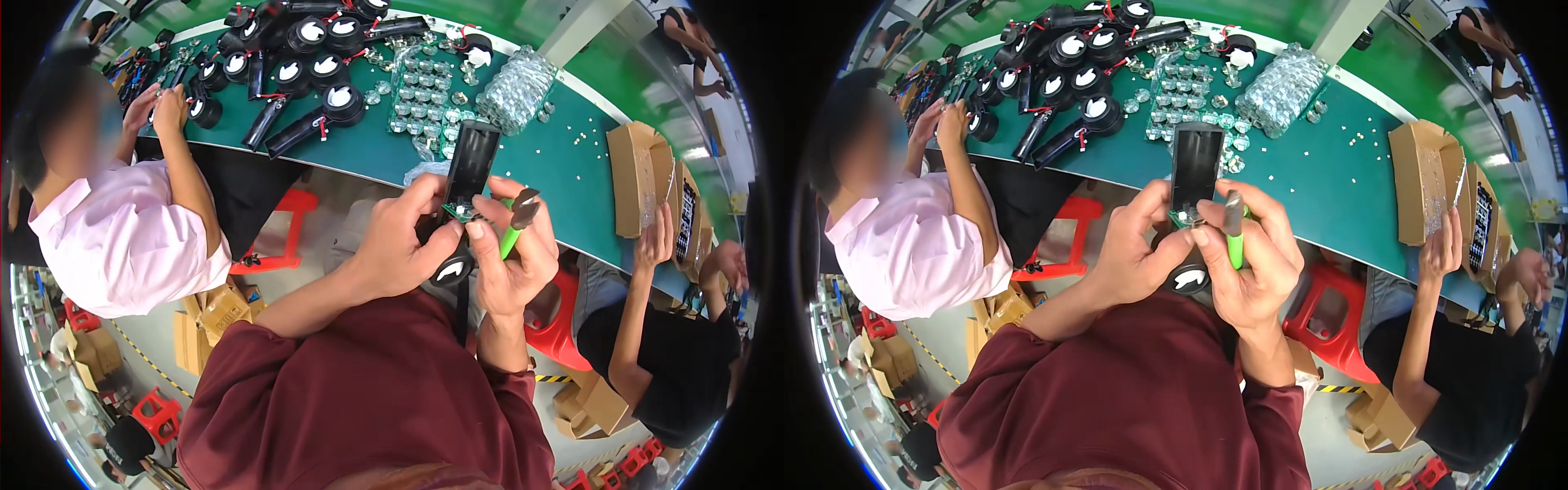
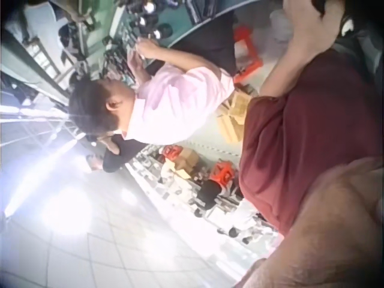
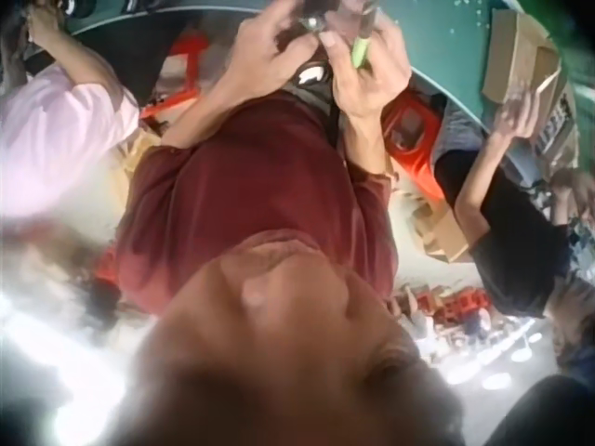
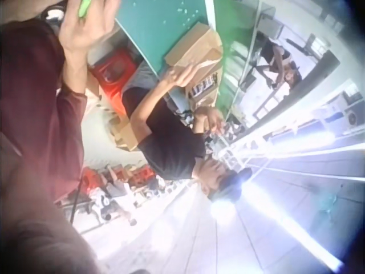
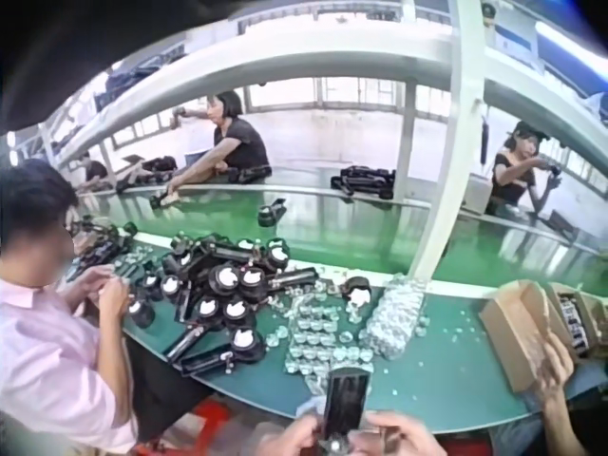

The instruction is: Assembling electronic components by trimming wires with pliers and fitting PCBs into device housings.

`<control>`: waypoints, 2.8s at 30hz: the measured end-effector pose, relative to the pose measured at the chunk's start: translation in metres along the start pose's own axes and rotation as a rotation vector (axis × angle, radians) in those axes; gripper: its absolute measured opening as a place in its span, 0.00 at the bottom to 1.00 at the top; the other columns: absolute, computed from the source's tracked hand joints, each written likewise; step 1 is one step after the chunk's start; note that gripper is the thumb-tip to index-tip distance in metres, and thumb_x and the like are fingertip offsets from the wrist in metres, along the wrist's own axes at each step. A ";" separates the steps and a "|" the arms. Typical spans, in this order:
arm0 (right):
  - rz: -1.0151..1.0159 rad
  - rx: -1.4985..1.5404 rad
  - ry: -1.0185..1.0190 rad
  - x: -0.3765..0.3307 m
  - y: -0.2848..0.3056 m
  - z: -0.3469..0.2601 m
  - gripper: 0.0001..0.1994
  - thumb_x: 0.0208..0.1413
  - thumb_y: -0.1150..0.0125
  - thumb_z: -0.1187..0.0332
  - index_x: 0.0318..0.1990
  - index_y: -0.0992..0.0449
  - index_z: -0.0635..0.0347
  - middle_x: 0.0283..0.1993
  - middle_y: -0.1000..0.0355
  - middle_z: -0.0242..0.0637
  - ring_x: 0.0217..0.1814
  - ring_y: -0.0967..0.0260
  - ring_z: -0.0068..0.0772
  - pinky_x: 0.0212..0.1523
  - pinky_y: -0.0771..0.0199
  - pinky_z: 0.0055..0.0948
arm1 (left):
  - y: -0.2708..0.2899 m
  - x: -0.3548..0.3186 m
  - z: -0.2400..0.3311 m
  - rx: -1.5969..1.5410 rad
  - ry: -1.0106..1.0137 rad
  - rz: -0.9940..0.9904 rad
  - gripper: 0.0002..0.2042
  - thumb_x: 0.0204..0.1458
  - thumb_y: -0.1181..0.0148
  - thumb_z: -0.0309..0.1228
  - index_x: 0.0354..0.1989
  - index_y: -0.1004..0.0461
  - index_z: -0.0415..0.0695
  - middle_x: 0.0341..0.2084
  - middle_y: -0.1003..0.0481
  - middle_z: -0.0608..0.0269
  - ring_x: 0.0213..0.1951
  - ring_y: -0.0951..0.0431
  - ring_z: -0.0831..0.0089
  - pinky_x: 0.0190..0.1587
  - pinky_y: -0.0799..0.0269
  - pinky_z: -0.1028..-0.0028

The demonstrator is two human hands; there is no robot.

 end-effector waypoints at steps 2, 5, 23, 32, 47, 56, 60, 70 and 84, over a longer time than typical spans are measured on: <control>0.016 0.034 -0.051 -0.003 0.001 0.004 0.09 0.49 0.29 0.76 0.37 0.18 0.72 0.49 0.24 0.49 0.42 0.23 0.36 0.41 0.22 0.29 | 0.000 0.001 0.002 -0.004 -0.039 0.018 0.13 0.54 0.42 0.23 0.47 0.33 0.35 0.30 0.21 0.54 0.31 0.20 0.71 0.35 0.25 0.71; 0.042 0.080 -0.100 -0.006 0.001 0.007 0.09 0.50 0.29 0.76 0.38 0.18 0.72 0.48 0.24 0.48 0.41 0.23 0.33 0.39 0.23 0.27 | -0.001 0.002 0.003 0.000 -0.064 -0.011 0.13 0.55 0.42 0.23 0.47 0.33 0.35 0.32 0.21 0.55 0.33 0.20 0.73 0.37 0.25 0.72; 0.044 0.170 -0.074 -0.013 -0.004 0.008 0.09 0.49 0.28 0.75 0.37 0.17 0.69 0.48 0.23 0.48 0.35 0.23 0.30 0.36 0.23 0.25 | -0.004 0.002 -0.008 -0.717 0.124 -0.122 0.20 0.59 0.45 0.26 0.59 0.40 0.40 0.47 0.27 0.61 0.46 0.26 0.78 0.49 0.30 0.74; -0.002 0.359 -0.360 -0.012 -0.006 0.007 0.07 0.55 0.36 0.79 0.40 0.18 0.71 0.51 0.25 0.43 0.27 0.28 0.20 0.27 0.29 0.20 | -0.006 -0.002 0.002 -0.931 0.403 -0.034 0.17 0.67 0.53 0.31 0.61 0.41 0.42 0.43 0.28 0.62 0.43 0.24 0.78 0.41 0.25 0.75; -0.032 0.269 -0.279 -0.009 -0.007 0.015 0.06 0.54 0.35 0.79 0.39 0.18 0.68 0.49 0.25 0.43 0.25 0.28 0.18 0.23 0.30 0.19 | -0.006 -0.007 0.001 -0.556 0.216 0.016 0.26 0.65 0.55 0.25 0.70 0.53 0.52 0.51 0.30 0.53 0.44 0.28 0.79 0.46 0.29 0.77; -0.040 0.253 -0.175 -0.009 -0.004 0.014 0.09 0.50 0.35 0.80 0.40 0.17 0.66 0.48 0.24 0.45 0.42 0.23 0.32 0.40 0.24 0.26 | -0.003 -0.012 -0.013 -0.574 0.205 0.031 0.08 0.66 0.51 0.27 0.51 0.38 0.46 0.41 0.32 0.67 0.39 0.32 0.85 0.42 0.34 0.81; -0.035 0.229 -0.149 -0.009 -0.003 0.012 0.09 0.50 0.35 0.80 0.40 0.17 0.66 0.48 0.24 0.45 0.43 0.23 0.33 0.41 0.24 0.28 | -0.005 -0.012 -0.015 -0.586 0.210 0.044 0.07 0.66 0.49 0.28 0.49 0.36 0.45 0.41 0.32 0.68 0.40 0.32 0.84 0.44 0.34 0.80; -0.031 0.255 -0.228 -0.013 -0.003 0.009 0.05 0.52 0.33 0.78 0.37 0.18 0.66 0.48 0.24 0.46 0.41 0.23 0.31 0.39 0.24 0.27 | -0.002 -0.014 -0.020 -0.570 0.147 0.005 0.08 0.65 0.49 0.27 0.50 0.37 0.45 0.41 0.27 0.62 0.42 0.27 0.81 0.43 0.30 0.79; 0.054 0.210 -0.161 -0.018 -0.019 0.014 0.09 0.52 0.32 0.77 0.41 0.18 0.67 0.49 0.25 0.47 0.43 0.23 0.36 0.43 0.24 0.30 | 0.007 -0.015 -0.019 0.019 -0.341 0.376 0.11 0.48 0.31 0.17 0.40 0.22 0.38 0.37 0.25 0.58 0.39 0.25 0.71 0.40 0.28 0.75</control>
Point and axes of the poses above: each hand's wrist, its own x-axis towards the middle knuckle, its own y-axis out of the back of the hand, z = x × y, the point moved 2 cm from there along x, towards the middle knuckle
